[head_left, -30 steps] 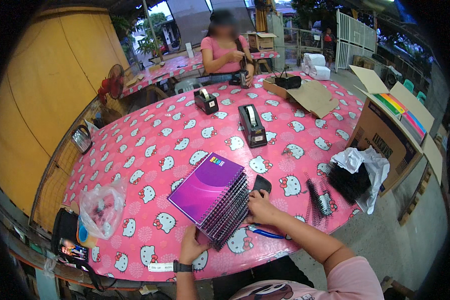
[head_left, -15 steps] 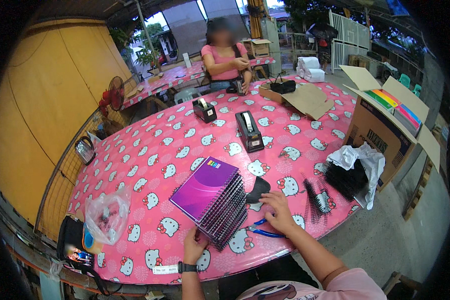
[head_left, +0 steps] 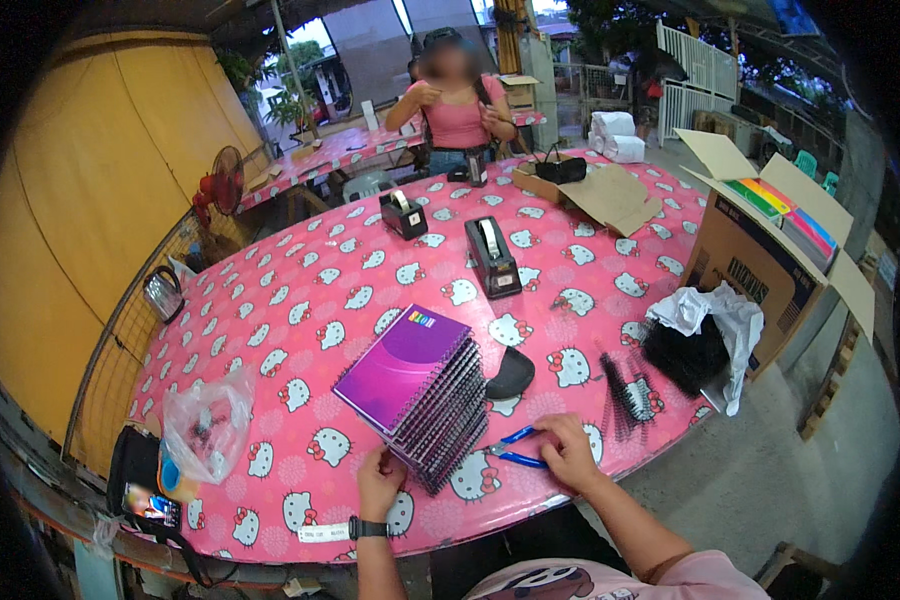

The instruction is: The person uses blue pliers to trim the spiral binding of a stack of purple notebooks. They hold the stack with one hand and clip the metal coils with the other, working through the pile on a pink Hello Kitty tablecloth. The person occasionally pauses to adjust the stack or interact with a coworker across the table.

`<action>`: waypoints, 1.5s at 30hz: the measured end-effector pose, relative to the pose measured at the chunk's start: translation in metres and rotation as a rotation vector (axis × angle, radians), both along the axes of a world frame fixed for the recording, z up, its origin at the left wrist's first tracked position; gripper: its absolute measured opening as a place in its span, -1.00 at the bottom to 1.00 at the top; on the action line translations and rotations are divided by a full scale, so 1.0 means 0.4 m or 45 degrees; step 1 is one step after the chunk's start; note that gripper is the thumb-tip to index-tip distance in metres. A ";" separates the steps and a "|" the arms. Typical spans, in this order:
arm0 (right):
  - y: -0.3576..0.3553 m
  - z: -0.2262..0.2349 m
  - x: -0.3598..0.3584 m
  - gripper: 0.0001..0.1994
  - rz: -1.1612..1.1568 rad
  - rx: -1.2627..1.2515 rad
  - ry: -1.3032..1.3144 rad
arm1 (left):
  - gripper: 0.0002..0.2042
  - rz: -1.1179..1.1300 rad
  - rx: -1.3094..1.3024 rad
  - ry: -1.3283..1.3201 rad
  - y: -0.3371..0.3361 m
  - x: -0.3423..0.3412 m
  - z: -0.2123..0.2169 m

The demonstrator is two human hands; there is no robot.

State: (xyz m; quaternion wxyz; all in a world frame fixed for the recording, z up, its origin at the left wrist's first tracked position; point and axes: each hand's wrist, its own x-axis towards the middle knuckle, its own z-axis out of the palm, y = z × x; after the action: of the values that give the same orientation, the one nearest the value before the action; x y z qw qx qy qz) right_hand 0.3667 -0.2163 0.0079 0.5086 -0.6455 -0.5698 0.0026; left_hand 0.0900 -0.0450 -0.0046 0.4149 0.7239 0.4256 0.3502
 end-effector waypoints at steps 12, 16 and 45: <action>0.009 0.010 0.022 -0.77 -0.098 -0.031 0.184 | -0.65 -0.015 0.031 -0.042 0.007 -0.011 -0.014; 0.005 -0.014 0.030 -0.78 -0.149 -0.041 0.288 | -0.67 0.010 0.033 -0.039 0.013 -0.007 -0.013; -0.099 -0.082 0.004 -0.80 -0.269 -0.202 0.148 | -0.81 0.163 -0.162 -0.298 0.275 0.041 -0.063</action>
State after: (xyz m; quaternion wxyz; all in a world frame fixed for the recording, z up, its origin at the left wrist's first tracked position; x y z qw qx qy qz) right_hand 0.3683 -0.2557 -0.0250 0.4854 -0.7389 -0.4663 0.0314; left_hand 0.1062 0.0648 -0.0298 0.4837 0.6216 0.4411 0.4302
